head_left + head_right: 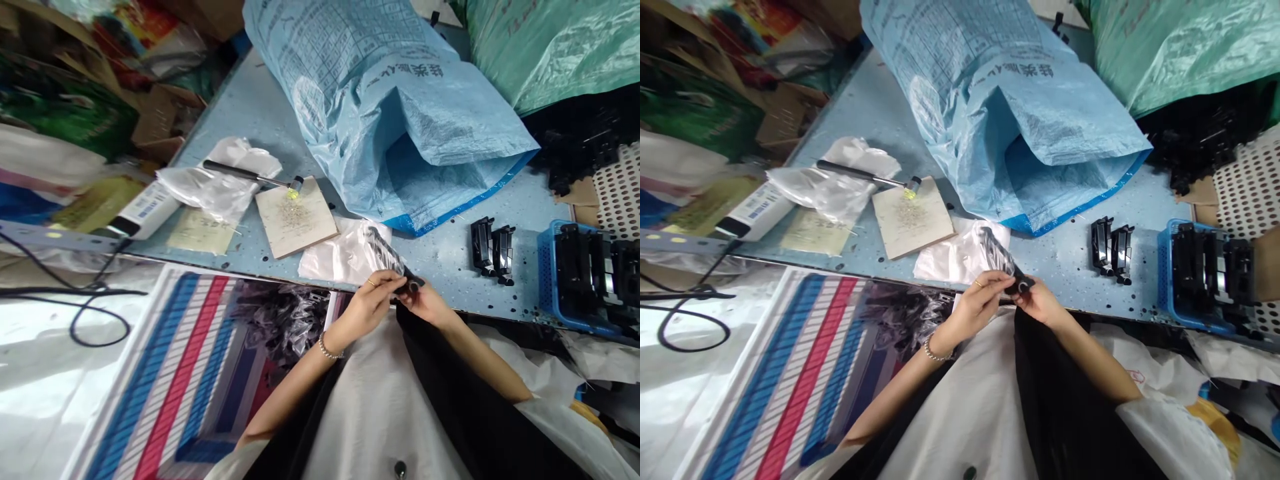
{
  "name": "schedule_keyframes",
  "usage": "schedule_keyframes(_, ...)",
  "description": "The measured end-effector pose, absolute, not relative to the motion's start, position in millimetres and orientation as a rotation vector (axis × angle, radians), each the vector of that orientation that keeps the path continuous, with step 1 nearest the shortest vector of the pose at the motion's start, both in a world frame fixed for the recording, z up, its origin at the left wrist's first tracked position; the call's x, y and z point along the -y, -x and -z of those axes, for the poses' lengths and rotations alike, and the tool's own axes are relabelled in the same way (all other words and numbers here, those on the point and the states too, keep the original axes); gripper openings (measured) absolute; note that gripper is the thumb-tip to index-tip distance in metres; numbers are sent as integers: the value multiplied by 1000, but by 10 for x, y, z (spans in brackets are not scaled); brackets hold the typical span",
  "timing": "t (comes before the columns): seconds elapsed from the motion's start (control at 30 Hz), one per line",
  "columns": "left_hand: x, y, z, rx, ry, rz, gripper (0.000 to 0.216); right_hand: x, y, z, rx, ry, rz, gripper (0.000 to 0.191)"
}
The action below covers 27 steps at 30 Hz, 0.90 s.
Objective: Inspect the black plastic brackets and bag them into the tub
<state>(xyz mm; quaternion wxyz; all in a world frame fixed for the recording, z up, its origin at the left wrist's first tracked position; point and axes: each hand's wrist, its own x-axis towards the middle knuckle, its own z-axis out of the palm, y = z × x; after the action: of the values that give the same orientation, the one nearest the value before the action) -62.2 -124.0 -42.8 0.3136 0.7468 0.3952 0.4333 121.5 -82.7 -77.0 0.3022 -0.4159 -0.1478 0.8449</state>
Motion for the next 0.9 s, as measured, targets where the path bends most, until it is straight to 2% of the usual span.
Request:
schedule_keyframes(0.13,1265,570,400,-1086,-2048,-973,56,953,-1112,564,1014,1284,-1815,11)
schedule_keyframes(0.2,1304,632,266,-1150,-2091,-941,45,1006,-1096,410,1439,1309,-1631,14)
schedule_keyframes(0.27,1429,848,43,-1248,-2035,-912,34,995,-1168,240,1725,1220,-1683,21)
schedule_keyframes(0.33,1629,1246,-175,-1367,-1921,-811,32,884,-1366,85,1883,1240,-1652,28)
schedule_keyframes(0.4,1840,1750,-267,-1426,-1881,-649,32,667,-1686,-14,1913,1534,-1280,34)
schedule_keyframes(0.47,1986,2208,-185,-1508,-1852,-495,33,388,-2054,-19,1819,1916,-735,37)
schedule_keyframes(0.53,2021,2500,14,-1638,-1804,-357,38,131,-2349,71,1797,2166,-382,46)
schedule_keyframes(0.6,1937,2576,218,-1788,-1764,-268,41,-21,-2477,214,1916,2301,-164,50)
schedule_keyframes(0.7,1636,2309,380,-1896,-1746,-359,37,10,-2369,397,2204,2148,-71,47)
schedule_keyframes(0.83,1094,1480,491,-1682,-1747,-806,24,258,-2124,446,2444,1762,-218,45)
schedule_keyframes(0.9,862,1055,608,-1693,-1755,-868,16,338,-2100,418,2459,1654,-280,37)
